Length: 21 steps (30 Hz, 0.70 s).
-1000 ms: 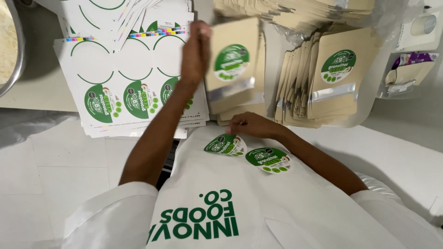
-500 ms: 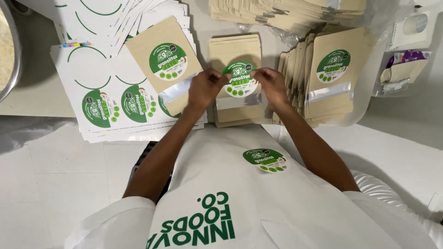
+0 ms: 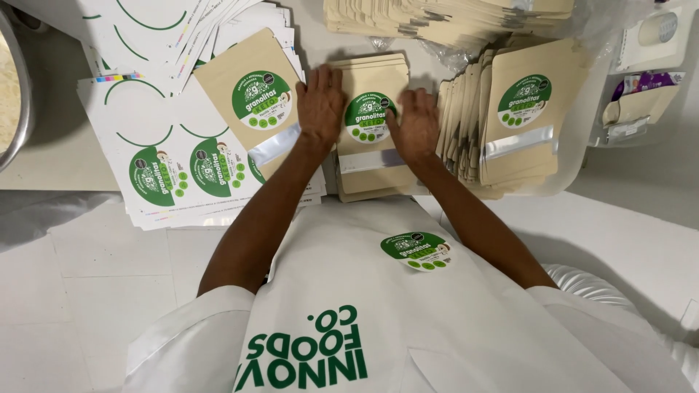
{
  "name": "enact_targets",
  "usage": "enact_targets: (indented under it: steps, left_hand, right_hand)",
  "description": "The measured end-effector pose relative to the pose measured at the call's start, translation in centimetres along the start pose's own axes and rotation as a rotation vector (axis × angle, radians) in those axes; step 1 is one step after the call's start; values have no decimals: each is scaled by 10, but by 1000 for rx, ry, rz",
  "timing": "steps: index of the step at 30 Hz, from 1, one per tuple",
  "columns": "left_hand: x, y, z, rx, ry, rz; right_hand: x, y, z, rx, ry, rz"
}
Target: Peeling circular labels from a sheet and applying them to the front of brown paper pouches
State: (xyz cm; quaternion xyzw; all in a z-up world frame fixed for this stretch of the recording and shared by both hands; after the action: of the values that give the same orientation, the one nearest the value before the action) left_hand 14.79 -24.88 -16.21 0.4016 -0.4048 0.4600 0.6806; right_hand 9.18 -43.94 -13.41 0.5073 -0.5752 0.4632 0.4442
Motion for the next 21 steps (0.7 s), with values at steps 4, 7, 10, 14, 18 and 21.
enact_targets:
  steps: [4, 7, 10, 14, 18, 21]
  left_hand:
    - [-17, -16, -10, -222, -145, 123]
    - [-5, -17, -8, -268, -143, 272]
    - [30, -7, 8, -288, 117, 348]
    - [70, 6, 23, -183, 992, 178]
    - [124, 16, -17, -85, 1002, 452]
    - [165, 29, -77, 56, 891, 638]
  right_hand:
    - [-7, 29, -48, 397, -125, -312]
    - [-7, 70, -45, 561, -141, -455]
    - [16, 97, -20, 506, -319, -479]
    - [82, 102, 0, -217, -577, -907]
    - [157, 118, -14, -510, -662, -1198]
    - [169, 132, -13, -458, -681, -1315]
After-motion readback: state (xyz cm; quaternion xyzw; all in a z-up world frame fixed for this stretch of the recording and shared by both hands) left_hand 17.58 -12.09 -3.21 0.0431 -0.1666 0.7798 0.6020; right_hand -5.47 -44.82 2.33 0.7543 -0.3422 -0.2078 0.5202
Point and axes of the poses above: each hand's wrist, its own y-axis away from the middle knuckle, its own x-axis out of the back of the hand, z = x × y, the point moved 6 cm from there along -y, towards the middle knuckle, and after that the axes turned 1 degree about -x, right-handed, at the moved point
